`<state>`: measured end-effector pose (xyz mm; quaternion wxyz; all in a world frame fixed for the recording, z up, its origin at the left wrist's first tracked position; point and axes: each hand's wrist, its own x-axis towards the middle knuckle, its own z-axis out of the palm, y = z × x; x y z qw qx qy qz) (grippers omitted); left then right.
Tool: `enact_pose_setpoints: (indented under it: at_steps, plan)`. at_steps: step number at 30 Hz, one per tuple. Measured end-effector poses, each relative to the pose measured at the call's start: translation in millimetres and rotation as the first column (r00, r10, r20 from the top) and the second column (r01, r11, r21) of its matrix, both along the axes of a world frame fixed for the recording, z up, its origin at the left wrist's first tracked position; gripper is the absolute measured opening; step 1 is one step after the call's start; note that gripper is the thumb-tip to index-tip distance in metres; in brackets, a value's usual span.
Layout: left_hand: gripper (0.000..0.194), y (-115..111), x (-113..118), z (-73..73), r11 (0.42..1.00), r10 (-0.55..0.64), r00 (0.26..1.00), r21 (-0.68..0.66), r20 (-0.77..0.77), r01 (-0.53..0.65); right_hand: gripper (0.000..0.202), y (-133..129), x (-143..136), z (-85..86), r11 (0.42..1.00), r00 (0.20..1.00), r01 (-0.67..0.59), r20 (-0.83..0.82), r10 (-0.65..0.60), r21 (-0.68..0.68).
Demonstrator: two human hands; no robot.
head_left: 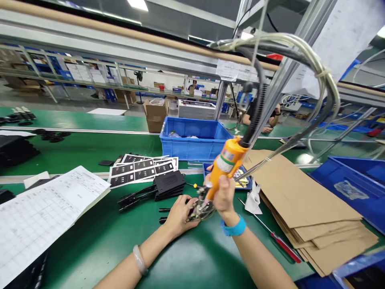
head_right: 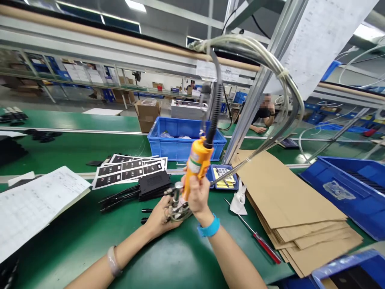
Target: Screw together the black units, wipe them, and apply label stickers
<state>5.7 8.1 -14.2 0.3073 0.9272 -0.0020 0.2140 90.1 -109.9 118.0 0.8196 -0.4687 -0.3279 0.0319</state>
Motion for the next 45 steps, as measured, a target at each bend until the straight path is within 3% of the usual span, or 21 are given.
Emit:
enact_pose_setpoints:
  at_steps: [4,8,11,14,17,19,22,26,30,32,35,37,39,42,45]
  plan:
    - [0.076,22.5,-13.0,34.9,0.990,-0.052,0.999,0.129,-0.007,0.052,0.051,-26.3,16.4,46.2,0.992,0.987,-0.118,-0.104,0.121,0.041]
    - [0.080,74.0,-33.0,72.0,0.988,0.074,0.997,0.138,-0.027,-0.070,0.055,-40.3,34.9,82.0,0.969,0.965,-0.244,-0.089,0.247,0.048]
    - [0.086,116.5,-40.7,88.7,0.988,0.143,0.983,0.079,-0.112,-0.134,0.057,-32.9,41.9,82.4,0.957,0.954,-0.290,-0.074,0.291,0.025]
    - [0.077,148.7,-30.5,95.2,0.994,0.103,0.954,-0.002,-0.283,-0.108,0.057,-17.7,46.8,68.6,0.958,0.955,-0.287,-0.082,0.285,-0.014]
    - [0.054,165.7,-8.2,97.3,0.995,0.061,0.889,-0.046,-0.454,-0.091,0.050,-4.5,53.2,55.3,0.957,0.958,-0.278,-0.093,0.270,-0.085]
    - [0.050,169.3,3.3,97.7,0.995,0.053,0.836,-0.043,-0.546,-0.091,0.048,1.3,58.4,50.3,0.946,0.957,-0.287,-0.091,0.276,-0.153]
    - [0.056,165.2,3.1,98.0,0.995,0.061,0.780,-0.022,-0.623,-0.095,0.049,6.3,66.4,48.1,0.939,0.964,-0.263,-0.034,0.263,-0.222]
    - [0.069,143.7,-29.1,102.7,0.996,0.063,0.770,-0.005,-0.635,-0.086,0.064,4.5,72.5,48.0,0.951,0.977,-0.139,0.116,0.177,-0.277]
    - [0.088,100.0,-70.9,107.9,0.991,0.132,0.800,0.053,-0.586,-0.125,0.072,-10.2,65.0,33.0,0.931,0.968,0.070,0.251,0.024,-0.357]
    - [0.097,72.8,-86.5,100.2,0.984,0.178,0.820,0.091,-0.544,-0.153,0.061,-19.3,55.2,13.4,0.905,0.958,0.057,0.278,0.070,-0.422]
    - [0.110,35.4,-101.6,70.1,0.939,0.323,0.854,0.253,-0.409,-0.234,0.053,-30.1,35.7,-30.4,0.815,0.931,-0.099,0.237,0.278,-0.571]
    - [0.120,17.2,-108.5,45.9,0.877,0.405,0.882,0.377,-0.241,-0.300,0.066,-34.8,22.0,-62.8,0.725,0.894,-0.193,0.186,0.407,-0.661]
    - [0.128,5.5,-113.8,28.2,0.826,0.438,0.894,0.435,-0.094,-0.359,0.093,-36.7,9.8,-91.3,0.636,0.852,-0.252,0.145,0.503,-0.729]
    - [0.124,-1.3,-118.4,20.3,0.823,0.425,0.904,0.430,-0.034,-0.371,0.130,-33.0,-3.8,-118.7,0.511,0.796,-0.270,0.110,0.596,-0.816]
    - [0.119,-1.3,-117.3,25.1,0.860,0.385,0.921,0.385,-0.059,-0.335,0.145,-22.6,-13.2,-130.1,0.445,0.763,-0.248,0.110,0.638,-0.861]
